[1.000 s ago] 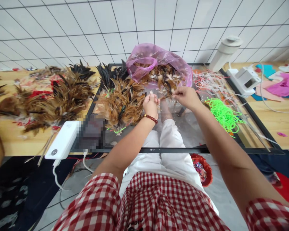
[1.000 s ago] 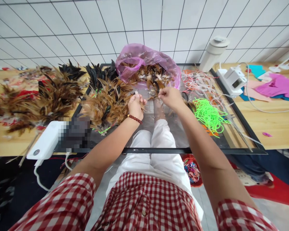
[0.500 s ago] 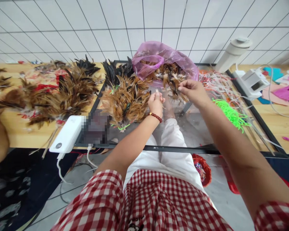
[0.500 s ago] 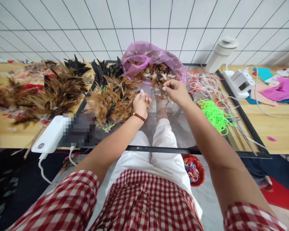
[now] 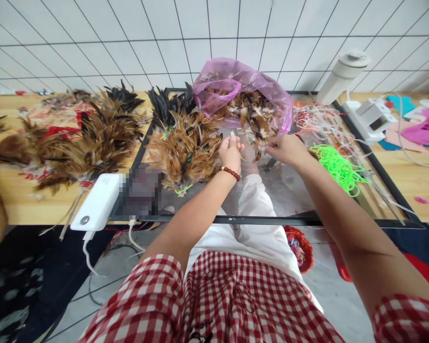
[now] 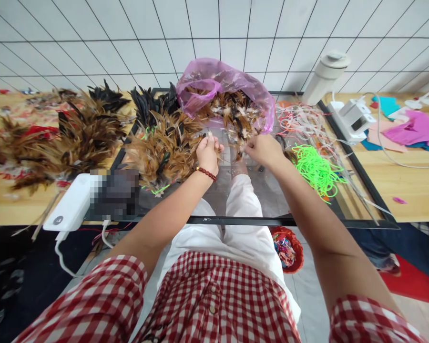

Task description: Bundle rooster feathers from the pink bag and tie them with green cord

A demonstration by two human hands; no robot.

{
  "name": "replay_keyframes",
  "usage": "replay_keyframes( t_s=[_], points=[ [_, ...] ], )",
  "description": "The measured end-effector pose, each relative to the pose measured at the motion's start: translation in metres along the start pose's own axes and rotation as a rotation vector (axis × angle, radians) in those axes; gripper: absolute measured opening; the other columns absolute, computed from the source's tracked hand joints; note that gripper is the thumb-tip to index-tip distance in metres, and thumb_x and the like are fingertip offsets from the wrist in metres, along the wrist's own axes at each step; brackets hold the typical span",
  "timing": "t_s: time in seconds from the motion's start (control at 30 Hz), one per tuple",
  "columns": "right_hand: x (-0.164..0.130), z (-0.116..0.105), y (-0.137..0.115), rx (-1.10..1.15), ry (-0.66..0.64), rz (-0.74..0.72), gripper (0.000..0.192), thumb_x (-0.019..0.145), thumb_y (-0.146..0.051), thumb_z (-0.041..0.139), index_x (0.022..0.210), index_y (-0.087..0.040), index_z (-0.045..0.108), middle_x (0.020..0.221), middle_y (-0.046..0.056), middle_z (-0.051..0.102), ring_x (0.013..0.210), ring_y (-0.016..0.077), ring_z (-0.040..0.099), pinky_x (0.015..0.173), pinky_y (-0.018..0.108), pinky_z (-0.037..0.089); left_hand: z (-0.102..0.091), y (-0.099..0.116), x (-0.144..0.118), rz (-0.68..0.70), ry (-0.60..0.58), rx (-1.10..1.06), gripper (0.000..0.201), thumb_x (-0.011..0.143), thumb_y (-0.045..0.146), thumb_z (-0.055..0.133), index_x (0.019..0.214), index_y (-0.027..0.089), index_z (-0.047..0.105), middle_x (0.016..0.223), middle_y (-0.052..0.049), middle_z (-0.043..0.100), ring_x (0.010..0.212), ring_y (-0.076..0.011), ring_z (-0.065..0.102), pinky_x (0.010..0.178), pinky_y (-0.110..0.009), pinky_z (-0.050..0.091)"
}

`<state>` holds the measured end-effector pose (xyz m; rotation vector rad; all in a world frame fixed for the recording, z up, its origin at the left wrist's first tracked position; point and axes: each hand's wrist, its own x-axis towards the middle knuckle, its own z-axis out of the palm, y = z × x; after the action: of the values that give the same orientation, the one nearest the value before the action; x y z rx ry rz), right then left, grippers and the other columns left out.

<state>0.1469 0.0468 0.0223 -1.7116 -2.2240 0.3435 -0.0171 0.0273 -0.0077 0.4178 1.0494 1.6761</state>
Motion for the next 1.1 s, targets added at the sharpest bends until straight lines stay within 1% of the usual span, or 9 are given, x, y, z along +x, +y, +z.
replay_keyframes(
  t_s=[0.1, 0.23, 0.3, 0.47, 0.6, 0.8, 0.93, 1.0, 1.1],
  points=[
    [-0.003, 0.010, -0.013, -0.067, -0.014, 0.094, 0.029, 0.071, -0.041, 0.082, 0.056, -0.022, 0.066, 0.058, 0.007, 0.064, 0.074, 0.0271, 0.067, 0.070, 0.036, 0.048, 0.000, -0.002, 0.000, 0.013, -0.006, 0.010, 0.034, 0.095, 0.034, 0.067, 0.068, 0.018, 0.052, 0.053, 0.008, 0.040, 0.050, -0.0044, 0.045, 0.058, -0.017, 0.039],
    [-0.008, 0.008, -0.008, 0.046, -0.144, 0.108, 0.018, 0.068, -0.024, 0.077, 0.055, -0.022, 0.065, 0.050, 0.001, 0.057, 0.059, 0.0183, 0.058, 0.063, 0.030, 0.041, 0.001, -0.001, -0.003, 0.018, -0.012, 0.013, 0.034, 0.096, 0.028, 0.065, 0.065, 0.018, 0.053, 0.052, 0.008, 0.041, 0.049, -0.0040, 0.045, 0.058, -0.017, 0.040],
    [-0.013, 0.003, -0.001, 0.200, -0.158, 0.138, 0.014, 0.070, -0.023, 0.073, 0.058, -0.021, 0.067, 0.049, -0.002, 0.055, 0.053, 0.0144, 0.051, 0.057, 0.029, 0.037, 0.002, 0.001, -0.007, 0.003, -0.032, 0.002, 0.033, 0.097, 0.024, 0.062, 0.066, 0.018, 0.053, 0.052, 0.008, 0.042, 0.049, -0.0042, 0.046, 0.058, -0.018, 0.041],
    [-0.027, 0.004, 0.000, 0.753, 0.082, 0.079, 0.026, 0.069, -0.041, 0.077, 0.063, -0.019, 0.063, 0.055, -0.003, 0.056, 0.053, 0.0100, 0.043, 0.054, 0.026, 0.034, 0.007, 0.001, -0.020, -0.113, -0.144, -0.010, 0.027, 0.093, 0.027, 0.070, 0.070, 0.017, 0.058, 0.059, 0.006, 0.054, 0.057, -0.0052, 0.056, 0.066, -0.019, 0.047],
    [-0.033, 0.013, -0.012, 1.040, 0.070, 0.020, 0.037, 0.064, -0.050, 0.083, 0.062, -0.020, 0.060, 0.055, -0.004, 0.053, 0.053, 0.0093, 0.041, 0.055, 0.026, 0.034, 0.007, -0.004, -0.024, -0.168, -0.213, 0.018, 0.024, 0.089, 0.027, 0.074, 0.071, 0.015, 0.062, 0.066, 0.003, 0.064, 0.063, -0.0067, 0.060, 0.072, -0.021, 0.050],
    [-0.035, 0.017, -0.021, 1.100, -0.015, 0.034, 0.042, 0.064, -0.051, 0.087, 0.062, -0.020, 0.059, 0.054, -0.004, 0.051, 0.052, 0.0089, 0.040, 0.053, 0.026, 0.030, 0.006, -0.007, -0.027, -0.243, -0.319, 0.001, 0.016, 0.087, 0.027, 0.076, 0.081, 0.016, 0.067, 0.067, 0.002, 0.066, 0.065, -0.0086, 0.063, 0.072, -0.022, 0.052],
    [-0.034, 0.018, -0.022, 1.109, -0.040, 0.046, 0.047, 0.063, -0.052, 0.089, 0.057, -0.020, 0.055, 0.051, -0.005, 0.047, 0.050, 0.0075, 0.037, 0.052, 0.025, 0.028, 0.008, -0.006, -0.031, -0.240, -0.398, 0.005, 0.018, 0.089, 0.027, 0.074, 0.077, 0.015, 0.066, 0.068, 0.001, 0.066, 0.064, -0.0078, 0.062, 0.070, -0.021, 0.052],
    [-0.034, 0.017, -0.021, 1.104, -0.047, 0.053, 0.047, 0.062, -0.052, 0.091, 0.057, -0.019, 0.056, 0.051, -0.005, 0.048, 0.051, 0.0076, 0.038, 0.053, 0.026, 0.031, 0.008, -0.007, -0.031, -0.215, -0.393, 0.026, 0.022, 0.089, 0.025, 0.073, 0.072, 0.015, 0.064, 0.067, 0.002, 0.065, 0.063, -0.0066, 0.060, 0.070, -0.019, 0.051],
    [-0.033, 0.014, -0.017, 1.089, 0.018, 0.056, 0.042, 0.060, -0.049, 0.093, 0.066, -0.019, 0.064, 0.061, -0.001, 0.059, 0.057, 0.0107, 0.049, 0.057, 0.027, 0.040, 0.007, -0.011, -0.029, -0.123, -0.312, 0.098, 0.021, 0.090, 0.020, 0.072, 0.070, 0.016, 0.064, 0.066, 0.003, 0.064, 0.064, -0.0057, 0.059, 0.070, -0.017, 0.049]
  ],
)
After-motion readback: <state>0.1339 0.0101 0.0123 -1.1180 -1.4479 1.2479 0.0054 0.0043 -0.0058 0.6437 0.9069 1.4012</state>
